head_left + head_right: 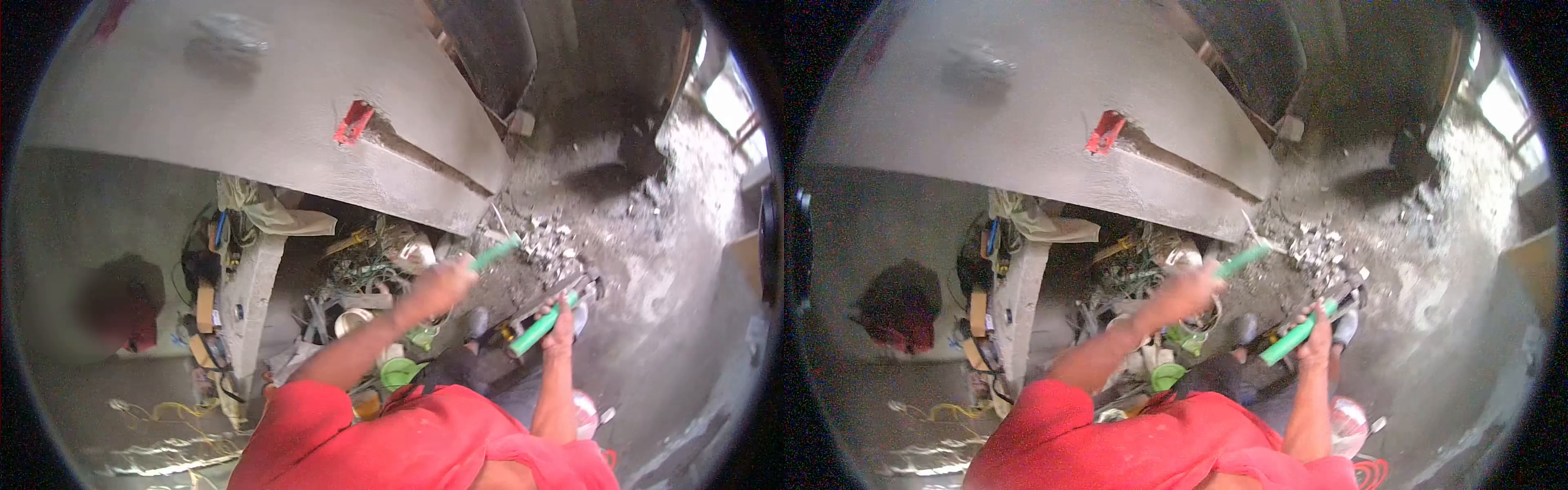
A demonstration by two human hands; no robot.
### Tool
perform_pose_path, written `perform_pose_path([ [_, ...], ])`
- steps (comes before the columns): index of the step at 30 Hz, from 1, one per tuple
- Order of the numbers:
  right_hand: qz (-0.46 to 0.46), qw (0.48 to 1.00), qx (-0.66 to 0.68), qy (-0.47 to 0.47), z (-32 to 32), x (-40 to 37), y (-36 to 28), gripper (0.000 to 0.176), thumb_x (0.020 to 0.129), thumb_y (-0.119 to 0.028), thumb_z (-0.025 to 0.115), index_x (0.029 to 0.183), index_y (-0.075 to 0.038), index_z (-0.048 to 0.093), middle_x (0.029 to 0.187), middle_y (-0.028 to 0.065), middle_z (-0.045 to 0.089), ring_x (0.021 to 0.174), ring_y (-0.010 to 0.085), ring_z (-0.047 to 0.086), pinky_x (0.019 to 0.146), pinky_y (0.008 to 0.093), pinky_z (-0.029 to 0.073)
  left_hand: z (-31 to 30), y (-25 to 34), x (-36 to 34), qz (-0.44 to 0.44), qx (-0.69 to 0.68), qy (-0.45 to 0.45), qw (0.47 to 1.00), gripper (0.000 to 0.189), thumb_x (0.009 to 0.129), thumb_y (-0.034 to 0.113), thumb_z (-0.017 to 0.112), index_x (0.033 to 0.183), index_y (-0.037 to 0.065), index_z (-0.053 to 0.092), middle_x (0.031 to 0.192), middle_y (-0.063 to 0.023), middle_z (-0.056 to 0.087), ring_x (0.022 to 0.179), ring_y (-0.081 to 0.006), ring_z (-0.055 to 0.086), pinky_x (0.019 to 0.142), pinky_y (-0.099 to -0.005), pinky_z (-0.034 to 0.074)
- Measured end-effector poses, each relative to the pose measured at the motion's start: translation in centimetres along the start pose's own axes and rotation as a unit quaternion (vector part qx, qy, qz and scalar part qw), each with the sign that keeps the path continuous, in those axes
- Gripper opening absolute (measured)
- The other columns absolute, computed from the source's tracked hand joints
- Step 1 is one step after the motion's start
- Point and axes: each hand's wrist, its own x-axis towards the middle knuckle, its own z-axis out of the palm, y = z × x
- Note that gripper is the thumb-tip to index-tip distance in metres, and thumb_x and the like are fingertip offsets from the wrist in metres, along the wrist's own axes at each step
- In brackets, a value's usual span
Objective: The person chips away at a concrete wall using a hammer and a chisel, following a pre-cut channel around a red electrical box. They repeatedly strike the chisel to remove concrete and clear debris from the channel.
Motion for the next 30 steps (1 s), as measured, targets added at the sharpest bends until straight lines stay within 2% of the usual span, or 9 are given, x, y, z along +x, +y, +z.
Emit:
perform_pose_path([
  [2, -0.067, 0.977, -0.112, 0.167, 5.5, -0.8, 0.0, 0.033, 0.097, -0.043, 0.06, 0.104, -0.012, 0.058, 0.091, 0.0033, 0.064, 0.081, 0.0202, 0.061, 0.069, 0.0331, 0.052, 11.5, 1.7, 2.2, 0.101, 0.041, 0.047, 0.993, 0.016, 0.094, 0.019, 0.055, 0.099, 0.004, 0.056, 0.081, -0.0155, 0.061, 0.073, -0.0313, 0.067, 0.061, -0.0449, 0.055],
  [5, -0.095, 0.988, -0.013, 0.119, 13.4, -2.2, 2.7, 0.037, 0.09, -0.038, 0.072, 0.109, -0.009, 0.06, 0.102, 0.0069, 0.068, 0.094, 0.0228, 0.064, 0.077, 0.0377, 0.054, 10.6, 5.7, -1.3, 0.132, -0.027, 0.101, 0.986, 0.031, 0.097, 0.026, 0.054, 0.106, -0.003, 0.054, 0.078, -0.019, 0.064, 0.071, -0.0334, 0.069, 0.064, -0.0456, 0.055],
  [7, -0.081, 0.984, -0.027, 0.158, 9.4, -1.6, 0.8, 0.03, 0.089, -0.031, 0.074, 0.103, -0.008, 0.06, 0.094, 0.0053, 0.066, 0.085, 0.0223, 0.064, 0.074, 0.0387, 0.056, 10.7, 6.4, -1.9, 0.175, 0.018, 0.072, 0.982, 0.026, 0.097, 0.025, 0.054, 0.1, 0.0, 0.06, 0.082, -0.0166, 0.065, 0.077, -0.0328, 0.069, 0.068, -0.0457, 0.056],
  [9, -0.045, 0.99, -0.081, 0.106, 7.4, -1.9, -0.7, 0.023, 0.089, -0.026, 0.072, 0.096, -0.008, 0.06, 0.087, 0.0043, 0.064, 0.076, 0.0214, 0.064, 0.066, 0.0365, 0.056, 6.8, 3.3, 0.4, 0.401, 0.105, 0.018, 0.91, 0.025, 0.097, 0.026, 0.053, 0.09, 0.006, 0.066, 0.087, -0.0138, 0.066, 0.085, -0.032, 0.068, 0.072, -0.0456, 0.056],
  [11, -0.036, 0.994, -0.048, 0.095, 8.3, -3.4, -2.0, 0.018, 0.089, -0.024, 0.069, 0.091, -0.01, 0.058, 0.081, 0.0057, 0.062, 0.071, 0.0201, 0.063, 0.063, 0.0362, 0.055, 0.2, 0.4, 2.6, 0.225, 0.114, 0.128, 0.959, 0.025, 0.097, 0.023, 0.053, 0.092, 0.005, 0.071, 0.087, -0.0138, 0.067, 0.085, -0.032, 0.068, 0.071, -0.0456, 0.057],
  [13, -0.083, 0.978, -0.089, 0.171, 6.8, -4.8, -3.2, 0.016, 0.09, -0.023, 0.066, 0.093, -0.01, 0.057, 0.081, 0.0052, 0.061, 0.07, 0.0204, 0.062, 0.063, 0.0359, 0.055, -7.4, -2.0, 3.8, -0.066, -0.165, 0.303, 0.936, 0.052, 0.096, 0.031, 0.057, 0.139, 0.004, 0.044, 0.085, -0.028, 0.067, 0.076, -0.0477, 0.065, 0.067, -0.0558, 0.053],
  [14, -0.025, 0.989, -0.064, 0.133, 6.0, -6.1, -4.2, 0.016, 0.09, -0.022, 0.066, 0.096, -0.01, 0.056, 0.083, 0.0059, 0.061, 0.072, 0.021, 0.062, 0.064, 0.0355, 0.055, -10.6, -4.6, 4.4, -0.048, -0.187, 0.331, 0.924, 0.074, 0.092, 0.033, 0.061, 0.15, 0.006, 0.023, 0.085, -0.0324, 0.064, 0.079, -0.0509, 0.063, 0.068, -0.0566, 0.052],
  [18, -0.117, 0.951, -0.077, 0.276, 0.5, -8.4, -6.7, 0.011, 0.093, -0.018, 0.062, 0.099, -0.011, 0.056, 0.086, 0.0048, 0.062, 0.076, 0.021, 0.062, 0.066, 0.0357, 0.055, -14.8, -12.8, 8.9, -0.137, -0.138, 0.416, 0.889, 0.079, 0.089, 0.021, 0.062, 0.151, 0.0, 0.017, 0.107, -0.033, 0.064, 0.1, -0.0486, 0.063, 0.089, -0.0515, 0.05],
  [30, -0.188, 0.923, -0.033, 0.333, -7.6, -15.9, -9.2, 0.012, 0.094, -0.024, 0.064, 0.1, -0.015, 0.058, 0.089, 0.0003, 0.063, 0.078, 0.0185, 0.063, 0.069, 0.0402, 0.052, -16.1, -15.8, 12.0, -0.257, -0.075, 0.466, 0.843, 0.052, 0.083, 0.015, 0.057, 0.132, 0.005, 0.045, 0.113, -0.0299, 0.064, 0.105, -0.0468, 0.063, 0.09, -0.0526, 0.048],
])
